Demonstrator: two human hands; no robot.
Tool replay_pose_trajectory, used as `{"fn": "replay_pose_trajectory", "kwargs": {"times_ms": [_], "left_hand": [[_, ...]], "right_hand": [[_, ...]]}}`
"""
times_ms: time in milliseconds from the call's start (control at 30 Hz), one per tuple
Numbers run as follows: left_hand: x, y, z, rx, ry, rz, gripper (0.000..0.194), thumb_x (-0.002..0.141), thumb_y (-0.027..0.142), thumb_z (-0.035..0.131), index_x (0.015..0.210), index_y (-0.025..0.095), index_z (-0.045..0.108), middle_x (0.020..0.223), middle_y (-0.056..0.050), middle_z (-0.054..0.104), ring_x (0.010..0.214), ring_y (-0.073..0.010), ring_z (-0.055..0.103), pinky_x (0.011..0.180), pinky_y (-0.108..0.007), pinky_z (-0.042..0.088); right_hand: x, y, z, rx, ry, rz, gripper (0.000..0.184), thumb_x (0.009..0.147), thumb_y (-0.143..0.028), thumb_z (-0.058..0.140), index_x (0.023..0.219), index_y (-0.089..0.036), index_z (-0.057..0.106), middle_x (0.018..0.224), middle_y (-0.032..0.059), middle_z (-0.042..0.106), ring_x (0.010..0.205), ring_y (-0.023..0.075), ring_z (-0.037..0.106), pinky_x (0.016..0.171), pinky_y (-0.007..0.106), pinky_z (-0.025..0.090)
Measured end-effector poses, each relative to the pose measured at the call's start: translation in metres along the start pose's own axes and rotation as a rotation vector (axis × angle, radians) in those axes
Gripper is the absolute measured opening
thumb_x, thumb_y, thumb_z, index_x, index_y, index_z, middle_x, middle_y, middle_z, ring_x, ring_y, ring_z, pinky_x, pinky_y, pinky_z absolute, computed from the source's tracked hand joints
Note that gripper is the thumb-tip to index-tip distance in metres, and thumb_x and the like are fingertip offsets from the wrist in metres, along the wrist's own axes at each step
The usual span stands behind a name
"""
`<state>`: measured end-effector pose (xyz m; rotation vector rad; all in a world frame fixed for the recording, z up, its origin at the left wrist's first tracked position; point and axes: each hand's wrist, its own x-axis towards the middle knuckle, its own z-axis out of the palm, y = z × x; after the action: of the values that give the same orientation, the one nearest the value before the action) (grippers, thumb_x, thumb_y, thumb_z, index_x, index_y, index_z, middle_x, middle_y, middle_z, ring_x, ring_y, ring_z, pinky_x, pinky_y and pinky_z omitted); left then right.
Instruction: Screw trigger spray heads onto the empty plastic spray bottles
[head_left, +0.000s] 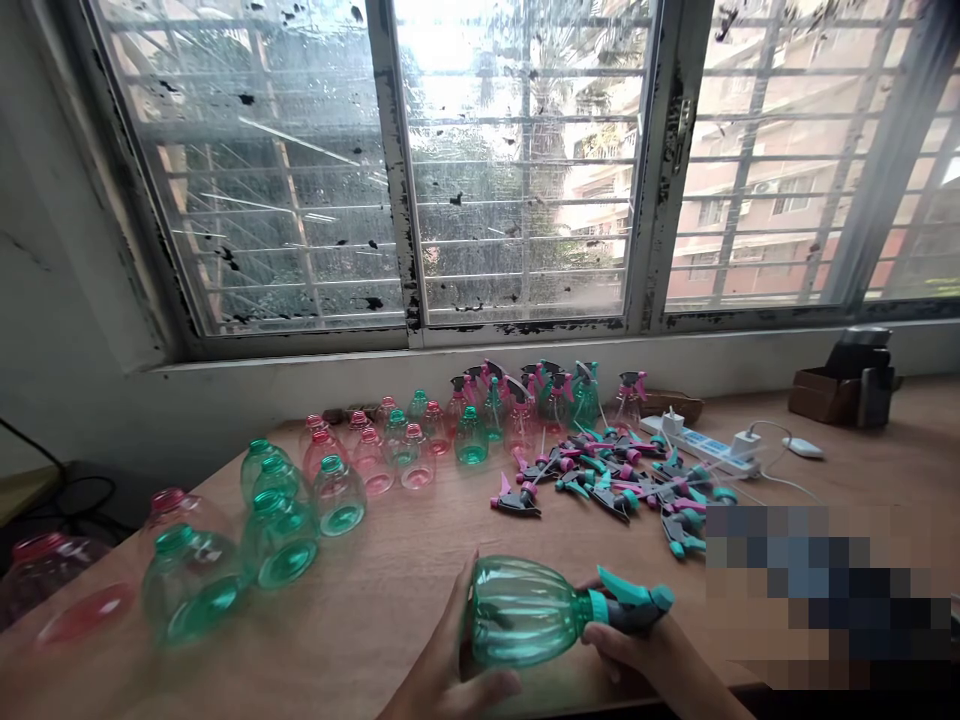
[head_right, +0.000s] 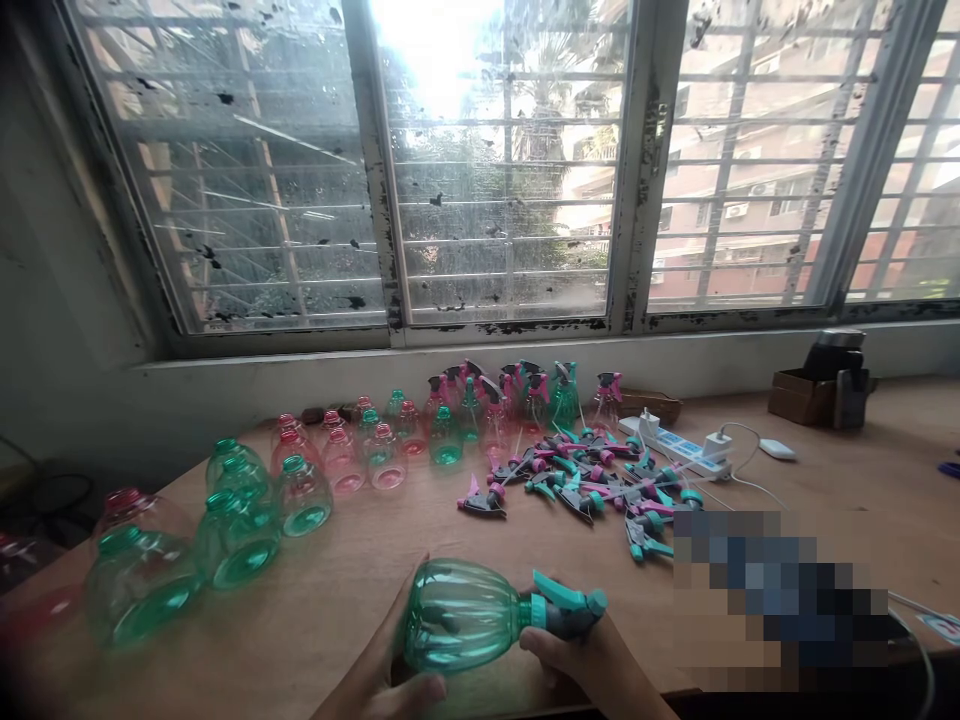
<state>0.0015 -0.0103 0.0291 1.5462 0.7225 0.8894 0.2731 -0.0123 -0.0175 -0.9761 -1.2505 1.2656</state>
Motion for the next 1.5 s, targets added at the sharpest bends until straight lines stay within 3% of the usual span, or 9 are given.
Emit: {"fn": "replay_pose_trajectory", "kwargs": {"times_ms": [133, 400, 533, 767, 933, 1133, 1300, 1500], "left_hand": [[-0.001, 0.002, 0.000, 0.033, -0.006, 0.001, 0.111, 0.084, 0.055, 0.077, 0.165, 0.025, 0.007, 0.166, -0.011, 0.039, 0.157, -0.0353, 0.024, 0.129, -0.046, 0.019], [-0.001, -0.011, 0.000, -0.030, -0.035, 0.033, 0.110, 0.087, 0.046, 0.079, 0.163, 0.037, -0.001, 0.163, -0.009, 0.043, 0.147, -0.0343, 0.044, 0.123, -0.044, 0.034], [0.000, -0.015, 0.000, -0.018, -0.017, 0.053, 0.104, 0.088, 0.046, 0.077, 0.163, 0.041, 0.005, 0.164, -0.007, 0.042, 0.152, -0.0360, 0.037, 0.123, -0.046, 0.035], [-0.002, -0.009, 0.001, -0.091, -0.019, -0.016, 0.111, 0.084, 0.044, 0.082, 0.164, 0.032, 0.006, 0.169, -0.009, 0.033, 0.155, -0.0353, 0.030, 0.124, -0.043, 0.032], [0.001, -0.023, -0.003, -0.140, 0.013, -0.022, 0.114, 0.076, 0.040, 0.090, 0.162, 0.036, 0.015, 0.158, -0.013, 0.046, 0.146, -0.0397, 0.043, 0.112, -0.045, 0.047], [0.004, -0.034, -0.005, -0.060, 0.030, -0.014, 0.114, 0.078, 0.047, 0.086, 0.162, 0.038, 0.011, 0.141, -0.013, 0.058, 0.127, -0.0316, 0.061, 0.104, -0.043, 0.052], [0.001, -0.025, -0.002, -0.145, 0.029, 0.023, 0.111, 0.076, 0.040, 0.089, 0.160, 0.044, 0.018, 0.171, -0.007, 0.027, 0.149, -0.0357, 0.041, 0.116, -0.045, 0.043], [0.001, -0.027, -0.003, -0.110, 0.058, 0.030, 0.107, 0.076, 0.034, 0.090, 0.160, 0.040, 0.025, 0.170, -0.008, 0.028, 0.154, -0.0353, 0.031, 0.123, -0.050, 0.033]], "right_hand": [[0.000, 0.002, -0.001, -0.016, 0.015, -0.014, 0.052, 0.072, -0.057, 0.085, 0.105, -0.019, 0.069, 0.053, -0.0068, 0.059, 0.045, 0.0132, 0.050, 0.052, 0.028, 0.043], [-0.001, -0.004, 0.000, 0.036, 0.056, 0.010, 0.054, 0.070, -0.057, 0.088, 0.103, -0.017, 0.071, 0.054, -0.0041, 0.064, 0.045, 0.0149, 0.055, 0.052, 0.029, 0.046], [-0.002, -0.006, 0.000, 0.061, 0.037, -0.013, 0.048, 0.074, -0.055, 0.086, 0.097, -0.016, 0.073, 0.064, 0.0014, 0.072, 0.043, 0.0126, 0.056, 0.049, 0.027, 0.041], [-0.003, -0.004, 0.001, 0.113, 0.049, 0.029, 0.053, 0.068, -0.054, 0.091, 0.101, -0.017, 0.070, 0.063, 0.0001, 0.072, 0.044, 0.0128, 0.058, 0.047, 0.026, 0.045], [-0.003, -0.005, 0.001, 0.139, 0.042, 0.007, 0.049, 0.073, -0.052, 0.089, 0.101, -0.017, 0.069, 0.066, 0.0013, 0.075, 0.045, 0.0117, 0.058, 0.048, 0.025, 0.046], [-0.002, -0.006, 0.000, 0.121, 0.016, -0.031, 0.044, 0.076, -0.053, 0.086, 0.094, -0.016, 0.070, 0.067, 0.0022, 0.074, 0.044, 0.0104, 0.056, 0.047, 0.025, 0.041], [-0.002, -0.004, 0.001, 0.093, 0.036, 0.000, 0.049, 0.071, -0.052, 0.090, 0.099, -0.017, 0.071, 0.064, 0.0001, 0.073, 0.044, 0.0119, 0.058, 0.049, 0.026, 0.045], [-0.002, -0.005, 0.001, 0.091, 0.042, 0.015, 0.050, 0.070, -0.051, 0.090, 0.101, -0.017, 0.071, 0.061, -0.0020, 0.070, 0.044, 0.0122, 0.057, 0.049, 0.025, 0.044]]}}
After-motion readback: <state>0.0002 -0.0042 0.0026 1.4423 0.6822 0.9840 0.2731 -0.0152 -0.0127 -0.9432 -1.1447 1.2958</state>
